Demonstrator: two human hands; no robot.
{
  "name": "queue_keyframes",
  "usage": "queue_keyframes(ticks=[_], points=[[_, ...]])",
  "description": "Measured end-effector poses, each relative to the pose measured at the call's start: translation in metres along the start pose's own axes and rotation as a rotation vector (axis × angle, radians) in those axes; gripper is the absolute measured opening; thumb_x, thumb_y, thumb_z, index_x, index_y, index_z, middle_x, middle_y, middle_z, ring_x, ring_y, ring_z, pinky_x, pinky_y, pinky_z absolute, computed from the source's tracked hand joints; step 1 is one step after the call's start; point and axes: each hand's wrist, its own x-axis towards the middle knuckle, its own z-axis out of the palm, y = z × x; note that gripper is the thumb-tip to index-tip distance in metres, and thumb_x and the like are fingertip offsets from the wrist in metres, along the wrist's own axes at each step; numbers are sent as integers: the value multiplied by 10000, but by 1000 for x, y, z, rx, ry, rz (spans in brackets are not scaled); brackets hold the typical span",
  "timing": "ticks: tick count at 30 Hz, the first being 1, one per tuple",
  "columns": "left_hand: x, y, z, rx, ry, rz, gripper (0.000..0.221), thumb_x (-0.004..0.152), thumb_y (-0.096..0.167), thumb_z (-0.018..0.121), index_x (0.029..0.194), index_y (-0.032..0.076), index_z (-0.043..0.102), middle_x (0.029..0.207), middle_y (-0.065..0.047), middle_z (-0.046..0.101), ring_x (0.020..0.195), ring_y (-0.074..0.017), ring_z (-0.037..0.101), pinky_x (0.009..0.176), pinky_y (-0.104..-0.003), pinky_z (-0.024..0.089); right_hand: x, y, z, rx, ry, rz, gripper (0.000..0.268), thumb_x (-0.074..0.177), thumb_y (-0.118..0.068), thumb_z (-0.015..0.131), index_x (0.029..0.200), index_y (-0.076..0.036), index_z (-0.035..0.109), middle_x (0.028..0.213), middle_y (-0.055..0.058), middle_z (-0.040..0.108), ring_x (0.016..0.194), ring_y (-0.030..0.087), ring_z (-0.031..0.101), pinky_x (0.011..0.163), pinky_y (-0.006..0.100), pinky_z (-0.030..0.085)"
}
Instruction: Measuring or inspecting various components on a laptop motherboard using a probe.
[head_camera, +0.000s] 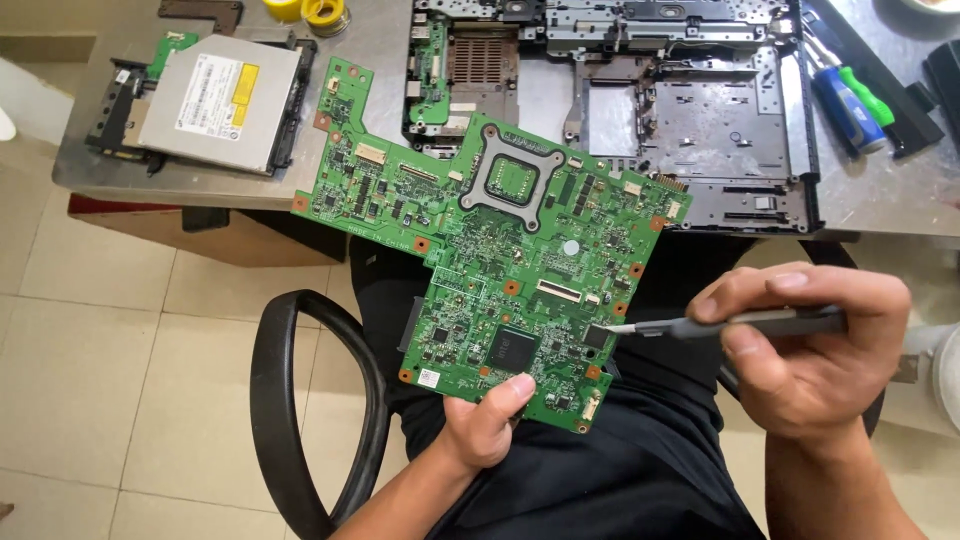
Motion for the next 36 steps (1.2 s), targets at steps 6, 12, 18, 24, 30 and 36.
queue_keyframes(ticks=[6, 12, 18, 24, 30, 36], points=[[0, -3, -1, -22, -36, -44, 73, 852, 81, 740, 903, 32, 759, 1035, -87, 745, 982, -260, 740, 986, -440, 609, -10, -1, -1, -142, 190, -18, 361, 992, -88, 574, 1216, -44, 294, 899, 300, 581, 769, 342, 676, 724, 397, 591], [13, -9, 2, -42, -117, -13, 51, 855, 73, 736, 885, 40, 762, 1012, -98, 754, 955, -269, 753, 957, -434, 626, -31, -6, -6, -96, 188, 15, 334, 942, -49, 578, 1177, -86, 344, 867, 266, 605, 717, 313, 707, 724, 389, 631], [33, 10, 9, -59, -206, -103, 80, 867, 91, 722, 926, 43, 746, 1062, -87, 736, 999, -263, 733, 1003, -432, 597, -36, -12, -5, -260, 369, -2, 303, 1015, -105, 562, 1192, -77, 316, 948, 282, 604, 735, 339, 665, 689, 374, 572], [42, 9, 11, -2, -272, -188, 99, 887, 136, 736, 945, 58, 752, 1063, -66, 742, 1006, -232, 729, 990, -419, 589, -50, -17, 2, -211, 335, -5, 304, 960, -60, 554, 1177, -63, 341, 866, 277, 600, 726, 323, 704, 711, 414, 633], [62, 28, 21, -9, -539, -202, 360, 975, 221, 666, 1293, 54, 650, 1359, -119, 649, 1282, -288, 625, 1178, -443, 451, -44, -32, 9, -199, 341, 65, 322, 977, -156, 594, 1186, -109, 354, 990, 282, 632, 729, 345, 733, 680, 401, 699], [71, 42, 24, -77, -651, -112, 418, 1028, 253, 593, 1382, 35, 551, 1421, -146, 590, 1343, -328, 571, 1198, -491, 437, -44, -32, 6, -127, 129, 129, 257, 939, -20, 631, 1141, -58, 477, 1040, 255, 699, 928, 285, 803, 890, 348, 709]])
